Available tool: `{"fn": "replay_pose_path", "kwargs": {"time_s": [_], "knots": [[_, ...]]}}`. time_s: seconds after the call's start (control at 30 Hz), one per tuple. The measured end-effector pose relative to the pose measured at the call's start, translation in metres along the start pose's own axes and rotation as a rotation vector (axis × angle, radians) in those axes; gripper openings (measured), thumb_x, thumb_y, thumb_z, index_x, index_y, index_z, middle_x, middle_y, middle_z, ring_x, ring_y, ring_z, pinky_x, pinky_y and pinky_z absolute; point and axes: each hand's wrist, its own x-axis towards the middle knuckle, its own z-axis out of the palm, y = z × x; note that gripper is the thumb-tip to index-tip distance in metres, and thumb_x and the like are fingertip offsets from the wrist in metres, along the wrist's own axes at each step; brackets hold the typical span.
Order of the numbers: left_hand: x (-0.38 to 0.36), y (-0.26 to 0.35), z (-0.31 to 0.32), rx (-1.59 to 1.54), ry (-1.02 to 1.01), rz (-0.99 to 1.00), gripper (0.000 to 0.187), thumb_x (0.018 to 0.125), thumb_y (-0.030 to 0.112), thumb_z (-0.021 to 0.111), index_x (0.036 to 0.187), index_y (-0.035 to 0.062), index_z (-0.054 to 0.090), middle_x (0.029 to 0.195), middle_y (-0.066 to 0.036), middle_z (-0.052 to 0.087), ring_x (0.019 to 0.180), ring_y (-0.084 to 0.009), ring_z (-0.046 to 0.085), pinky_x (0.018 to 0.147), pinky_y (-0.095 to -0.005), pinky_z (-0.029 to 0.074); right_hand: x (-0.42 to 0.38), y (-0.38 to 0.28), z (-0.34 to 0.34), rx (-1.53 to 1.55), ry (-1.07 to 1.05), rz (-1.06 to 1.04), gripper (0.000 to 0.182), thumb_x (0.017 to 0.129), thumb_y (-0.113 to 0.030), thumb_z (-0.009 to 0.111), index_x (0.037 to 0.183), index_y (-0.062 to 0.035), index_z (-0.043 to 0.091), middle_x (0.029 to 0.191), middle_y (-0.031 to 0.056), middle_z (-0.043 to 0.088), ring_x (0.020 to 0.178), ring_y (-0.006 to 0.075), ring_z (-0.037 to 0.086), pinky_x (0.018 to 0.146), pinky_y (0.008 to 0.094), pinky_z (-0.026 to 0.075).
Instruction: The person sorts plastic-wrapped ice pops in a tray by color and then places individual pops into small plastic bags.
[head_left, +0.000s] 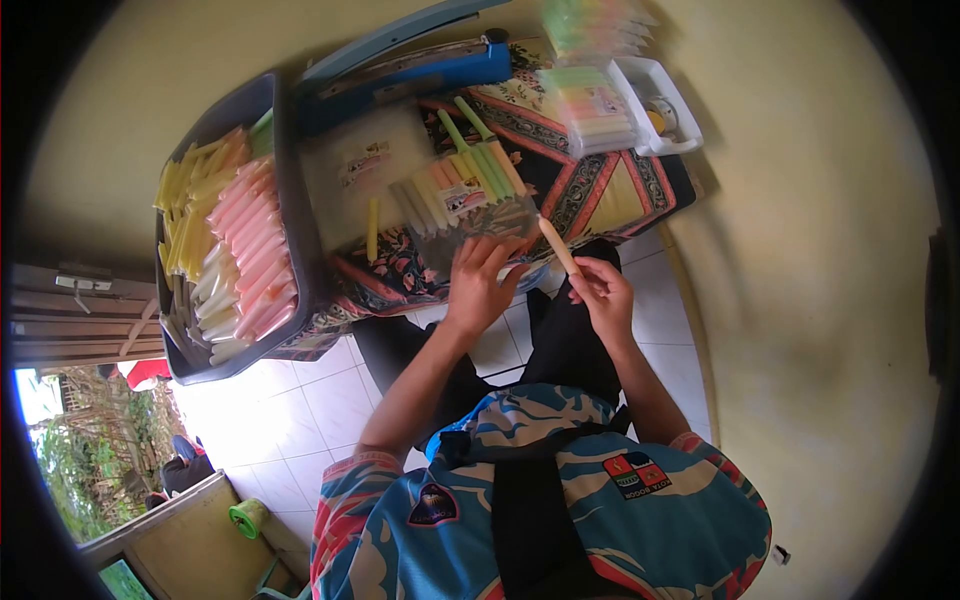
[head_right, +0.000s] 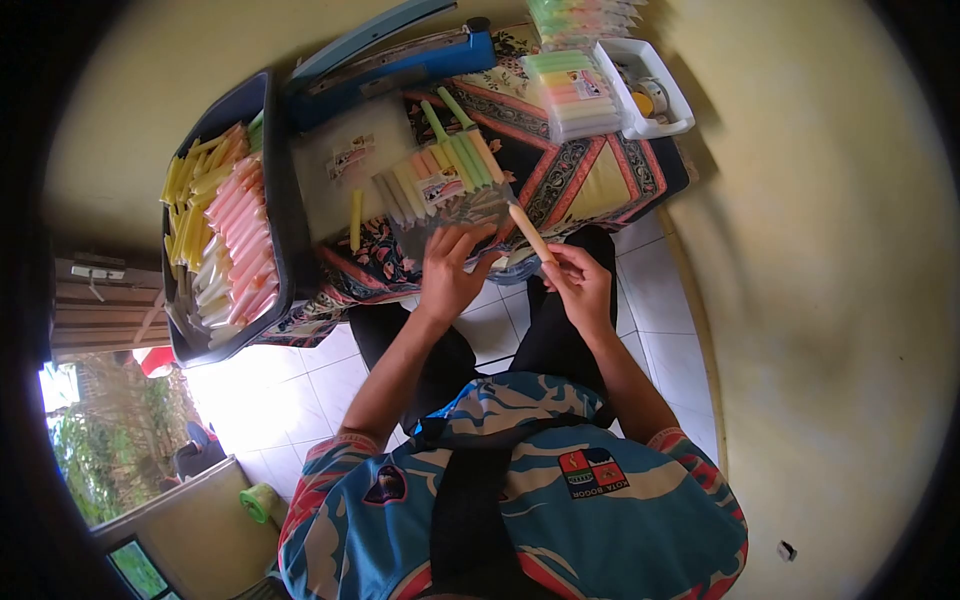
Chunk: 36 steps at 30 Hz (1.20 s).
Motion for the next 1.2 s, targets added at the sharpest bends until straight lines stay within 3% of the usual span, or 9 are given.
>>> {"fn": "replay_pose_path", "kwargs": {"time_s": [0.1,0.23,0.63,0.93,1.2], "knots": [[0.0,-0.009,-0.013,0.18,-0.043,0.043,0.039,0.067,0.014,0.079,0.105,0.0108,0.067,0.101,-0.005,0.063,0.1,-0.0277,0.057,0.084,-0.0401,0.046,-0.004,0.009,-0.013,-0.032,0.004,0.018,0.023,0.086,0.0,0.066,0.11,0.0017,0.062,0.088,0.0062,0.067,0.066,0.0062,0.061,0.058,0.0184,0.05],[-0.007,-0.036,-0.012,0.179,-0.066,0.063,0.035,0.068,0.011,0.076,0.102,0.0121,0.068,0.104,-0.004,0.063,0.102,-0.0278,0.057,0.087,-0.0413,0.045,-0.011,0.009,-0.017,0.013,0.01,0.072,0.022,0.085,0.001,0.067,0.107,0.0028,0.063,0.086,0.0068,0.066,0.067,0.0086,0.061,0.06,0.0206,0.051],[-0.006,-0.041,-0.018,0.204,-0.054,0.054,0.023,0.073,0.008,0.072,0.096,0.0101,0.069,0.1,-0.008,0.063,0.094,-0.0293,0.059,0.083,-0.0417,0.046,-0.01,0.001,-0.011,0.113,-0.013,0.122,0.024,0.083,0.005,0.066,0.107,0.0062,0.065,0.096,0.0117,0.067,0.083,0.0125,0.064,0.074,0.0235,0.055],[0.003,-0.033,-0.016,0.12,0.023,-0.054,0.008,0.077,0.006,0.069,0.081,0.0038,0.063,0.082,-0.01,0.065,0.08,-0.0315,0.061,0.075,-0.0402,0.047,-0.018,0.021,0.005,0.144,-0.055,0.007,0.019,0.084,0.005,0.067,0.102,0.0057,0.062,0.101,0.0131,0.066,0.09,0.0142,0.064,0.083,0.0265,0.054],[0.005,-0.028,-0.014,0.098,0.118,-0.079,0.009,0.077,0.008,0.071,0.081,0.0045,0.063,0.079,-0.01,0.065,0.075,-0.0311,0.062,0.072,-0.0388,0.047,-0.023,0.05,0.035,0.208,-0.075,-0.135,0.02,0.084,0.01,0.063,0.104,0.0062,0.062,0.115,0.0155,0.061,0.1,0.0173,0.063,0.088,0.0268,0.053]]}}
